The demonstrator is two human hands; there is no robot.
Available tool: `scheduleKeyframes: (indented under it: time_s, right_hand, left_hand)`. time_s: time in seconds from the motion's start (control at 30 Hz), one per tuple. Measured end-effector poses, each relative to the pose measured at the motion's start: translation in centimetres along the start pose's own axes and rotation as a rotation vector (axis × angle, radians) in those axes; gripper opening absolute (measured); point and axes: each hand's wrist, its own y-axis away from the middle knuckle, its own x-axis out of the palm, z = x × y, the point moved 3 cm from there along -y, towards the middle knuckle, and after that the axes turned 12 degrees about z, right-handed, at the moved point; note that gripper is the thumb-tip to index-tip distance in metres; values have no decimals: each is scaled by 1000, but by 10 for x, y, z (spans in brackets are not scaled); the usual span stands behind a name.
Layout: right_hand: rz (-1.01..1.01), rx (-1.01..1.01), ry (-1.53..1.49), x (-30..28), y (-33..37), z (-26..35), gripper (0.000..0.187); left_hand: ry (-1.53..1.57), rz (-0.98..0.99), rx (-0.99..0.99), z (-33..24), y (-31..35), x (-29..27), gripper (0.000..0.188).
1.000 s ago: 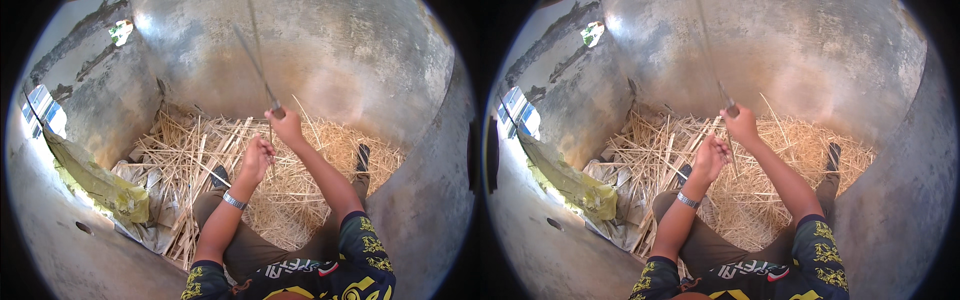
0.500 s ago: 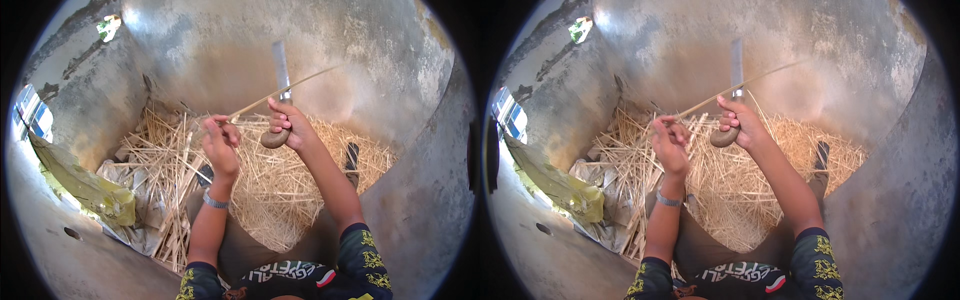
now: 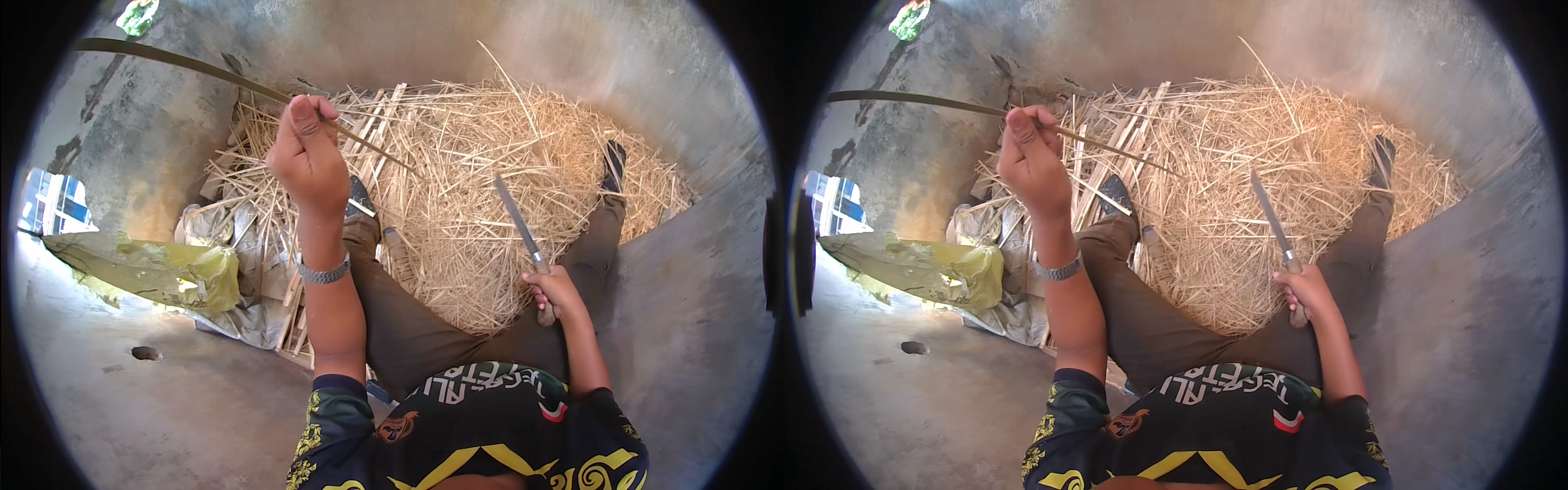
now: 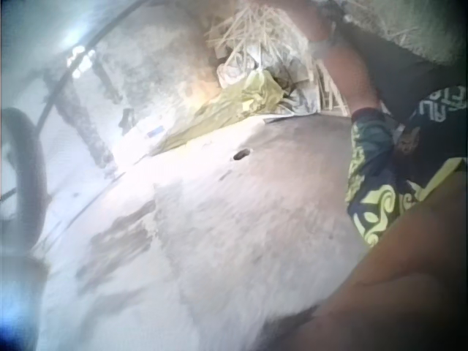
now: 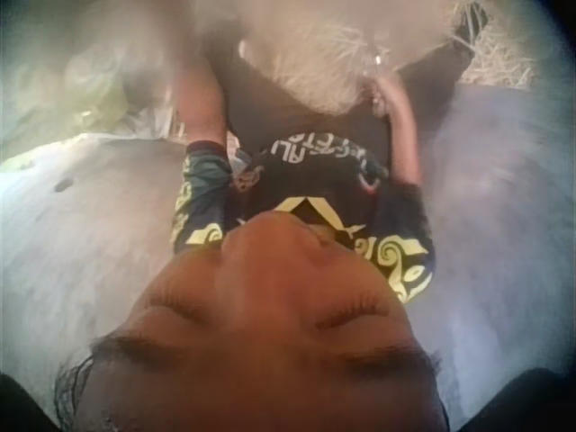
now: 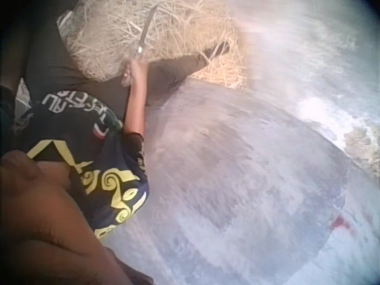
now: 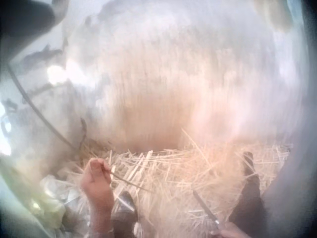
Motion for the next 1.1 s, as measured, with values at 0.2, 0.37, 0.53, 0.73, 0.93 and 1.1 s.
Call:
scheduleKeyframes:
  time_s: [0.2,0.37,0.53,0.73,0.93,1.1]
  right_hand:
    - [10,-277,70,39,38,52,35]
    - [237,-408,95,100,55,107,38]
    - [336,-388,74,120,34,109,38]
    - [283,-396,129,126,33,106,37]
    - [241,-393,171,133,45,116,35]
    - [226,-577,83,147,42,88,33]
  left_hand:
    - [52,364,-100,33,-2,40,44]
    - [-62,320,47,21,-6,66,40]
    - [269,241,-85,28,-13,62,15]
    - [-338,71,233,17,-20,20,26]
    - [12,79,91,-15,-8,16,37]
    - [40,156,-23,-5,-10,20,27]
